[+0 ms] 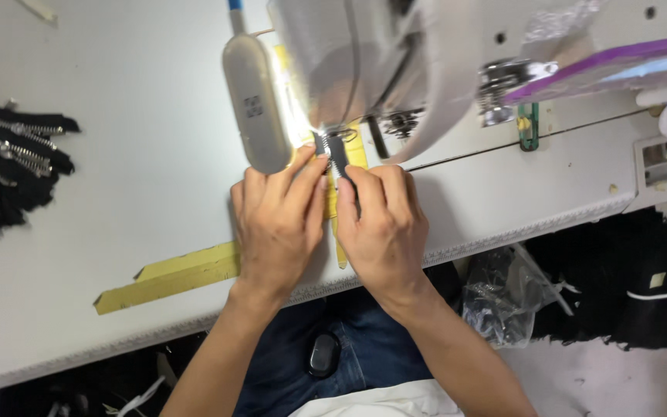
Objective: The person aligns a black zipper with a piece of fabric on a sewing machine table. They then guide the zipper and fabric under the sewing machine needle, stitching the zipper onto the fabric. The person continues to feed the zipper through the machine, ensuring it remains straight and aligned during the sewing process.
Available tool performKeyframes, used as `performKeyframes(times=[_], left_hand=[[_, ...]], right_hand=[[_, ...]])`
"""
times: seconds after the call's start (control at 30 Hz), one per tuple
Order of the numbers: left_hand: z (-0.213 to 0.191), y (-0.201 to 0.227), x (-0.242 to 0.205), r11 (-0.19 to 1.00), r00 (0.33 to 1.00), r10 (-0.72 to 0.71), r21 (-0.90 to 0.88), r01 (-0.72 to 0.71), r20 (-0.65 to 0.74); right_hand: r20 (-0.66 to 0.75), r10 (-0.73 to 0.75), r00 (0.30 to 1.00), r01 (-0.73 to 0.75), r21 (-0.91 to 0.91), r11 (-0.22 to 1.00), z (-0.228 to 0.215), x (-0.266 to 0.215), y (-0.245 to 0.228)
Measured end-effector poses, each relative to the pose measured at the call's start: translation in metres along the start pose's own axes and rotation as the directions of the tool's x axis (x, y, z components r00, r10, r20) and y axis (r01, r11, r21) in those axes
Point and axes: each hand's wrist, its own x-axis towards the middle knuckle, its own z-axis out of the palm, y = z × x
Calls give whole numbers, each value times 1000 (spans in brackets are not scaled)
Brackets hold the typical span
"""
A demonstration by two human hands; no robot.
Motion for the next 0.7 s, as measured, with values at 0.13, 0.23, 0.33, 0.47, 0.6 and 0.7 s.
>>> performKeyframes(times=[0.13, 0.23, 0.33, 0.47, 0.6, 0.7], left_hand=[[6, -7, -4, 997, 997, 49, 54, -46, -54], [13, -19, -1, 992, 993, 84, 97, -75, -89], [9, -25, 13, 982, 980, 131, 152, -109, -148], [2, -30, 29, 954, 944, 295, 106, -281, -149], [17, -37, 39, 907, 894, 415, 159, -391, -166], [16, -31, 37, 925, 913, 379, 91, -368, -153]], right_hand=[[-55, 20, 998, -20, 7, 1000, 1, 0, -7], [-130, 31, 991, -29, 18, 999, 7, 4, -8], [-149, 115, 982, -102, 91, 991, 11, 4, -14], [-207, 61, 976, -39, 109, 993, 12, 9, -25], [-243, -58, 968, 83, 92, 992, 12, 18, -25], [-243, -75, 967, 133, 235, 963, 10, 16, -22]])
